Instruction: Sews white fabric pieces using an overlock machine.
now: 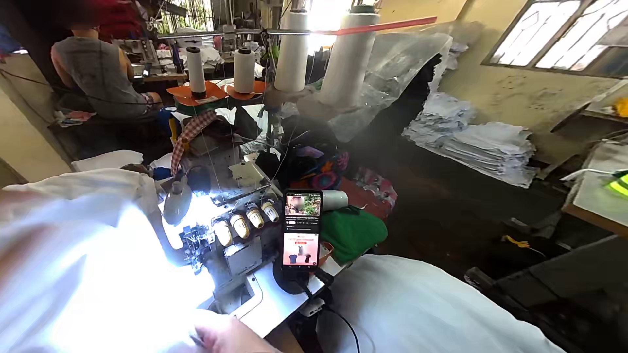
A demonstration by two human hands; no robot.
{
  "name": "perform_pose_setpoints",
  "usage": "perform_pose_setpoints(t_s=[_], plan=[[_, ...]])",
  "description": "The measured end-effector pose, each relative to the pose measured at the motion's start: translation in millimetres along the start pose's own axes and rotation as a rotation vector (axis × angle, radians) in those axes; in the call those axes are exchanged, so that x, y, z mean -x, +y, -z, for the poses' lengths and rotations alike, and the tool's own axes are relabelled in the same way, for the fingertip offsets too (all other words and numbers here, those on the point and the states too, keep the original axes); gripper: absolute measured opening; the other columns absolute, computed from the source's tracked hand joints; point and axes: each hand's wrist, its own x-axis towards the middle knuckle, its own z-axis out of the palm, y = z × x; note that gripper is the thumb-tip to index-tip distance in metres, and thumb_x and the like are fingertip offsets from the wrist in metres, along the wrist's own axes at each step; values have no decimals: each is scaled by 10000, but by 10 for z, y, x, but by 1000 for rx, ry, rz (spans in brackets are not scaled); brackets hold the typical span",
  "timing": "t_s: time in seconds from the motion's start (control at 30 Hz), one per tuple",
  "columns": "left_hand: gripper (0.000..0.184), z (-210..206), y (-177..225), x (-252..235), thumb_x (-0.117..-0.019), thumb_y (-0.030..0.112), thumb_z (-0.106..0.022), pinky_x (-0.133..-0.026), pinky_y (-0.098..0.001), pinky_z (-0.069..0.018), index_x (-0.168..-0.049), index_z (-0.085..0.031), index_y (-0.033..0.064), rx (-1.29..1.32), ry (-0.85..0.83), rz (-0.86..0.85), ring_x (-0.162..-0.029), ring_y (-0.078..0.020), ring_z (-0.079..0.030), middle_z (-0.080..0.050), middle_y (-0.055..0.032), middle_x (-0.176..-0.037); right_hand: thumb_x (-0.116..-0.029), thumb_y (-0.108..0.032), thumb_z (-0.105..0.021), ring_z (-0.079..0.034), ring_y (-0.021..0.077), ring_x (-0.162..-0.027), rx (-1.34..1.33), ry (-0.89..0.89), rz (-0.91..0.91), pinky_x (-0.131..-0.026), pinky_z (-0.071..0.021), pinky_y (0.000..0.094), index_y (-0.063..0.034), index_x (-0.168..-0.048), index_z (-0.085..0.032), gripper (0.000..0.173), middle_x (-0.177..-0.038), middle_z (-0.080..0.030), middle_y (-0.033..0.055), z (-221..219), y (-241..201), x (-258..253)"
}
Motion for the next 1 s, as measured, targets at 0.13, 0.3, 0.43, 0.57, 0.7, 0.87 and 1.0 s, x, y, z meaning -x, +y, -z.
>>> perform_pose_setpoints(t_s=[0.13, 0.3, 0.43, 0.57, 0.7, 0.87, 1.0], plan=[[520, -838, -106, 459, -1078, 350, -461, -1090, -672, -349, -1211, -663, -110, 333, -345, -378, -1193, -491, -602, -658, -326, -1212, -1050, -113, -514, -621, 101, -828, -87, -8, -49, -787, -511, 296, 95, -1068, -656, 252, -909, -662, 121, -134, 54, -274], [438, -960, -305, 655, -1074, 267, -512, -1078, -633, -381, -983, -670, -131, 275, -182, -230, -962, -471, -662, -677, -326, -959, -1014, -79, -537, -614, 210, -753, 158, 23, -51, -709, -499, 376, 100, -978, -655, 217, -826, -637, 175, -3, 328, -159], [295, -975, -418, 604, -1037, 200, -571, -1113, -789, -181, -1158, -699, -37, -104, -143, -147, -1137, -552, -609, -659, -313, -1164, -997, -74, -572, -594, 163, -722, 169, 89, -46, -684, -488, 321, 73, -947, -674, 186, -805, -631, 136, 43, 397, -97], [460, -1149, 26, 706, -1069, 326, -517, -1072, -726, -347, -1280, -662, -56, 266, -267, -320, -1147, -499, -640, -686, -298, -1195, -964, -30, -629, -651, 177, -767, 120, 165, 17, -714, -537, 329, 95, -1030, -634, 141, -862, -663, 165, -93, 275, -114], [295, -1262, 183, 856, -1057, 159, -547, -827, -450, -541, -1017, -683, -100, 506, -139, -254, -845, -323, -671, -689, -255, -895, -918, 25, -640, -672, 149, -731, 17, 220, -11, -689, -564, 336, 76, -1113, -569, 213, -829, -682, 115, -101, 250, -34], [192, -1326, 218, 1018, -1015, 113, -610, -883, -328, -540, -1042, -670, -67, 539, 18, -183, -935, -242, -676, -695, -232, -962, -955, 17, -611, -710, 127, -736, -121, 136, -65, -701, -613, 320, 75, -1023, -629, 91, -842, -705, 96, -122, 354, 131], [255, -1459, 198, 793, -1025, 236, -600, -827, -294, -544, -976, -736, 26, 309, 258, -137, -898, -179, -674, -714, -134, -921, -936, -156, -718, -627, 123, -740, 242, 333, 22, -701, -533, 282, 20, -881, -708, 185, -809, -657, 89, -89, 503, 7]])
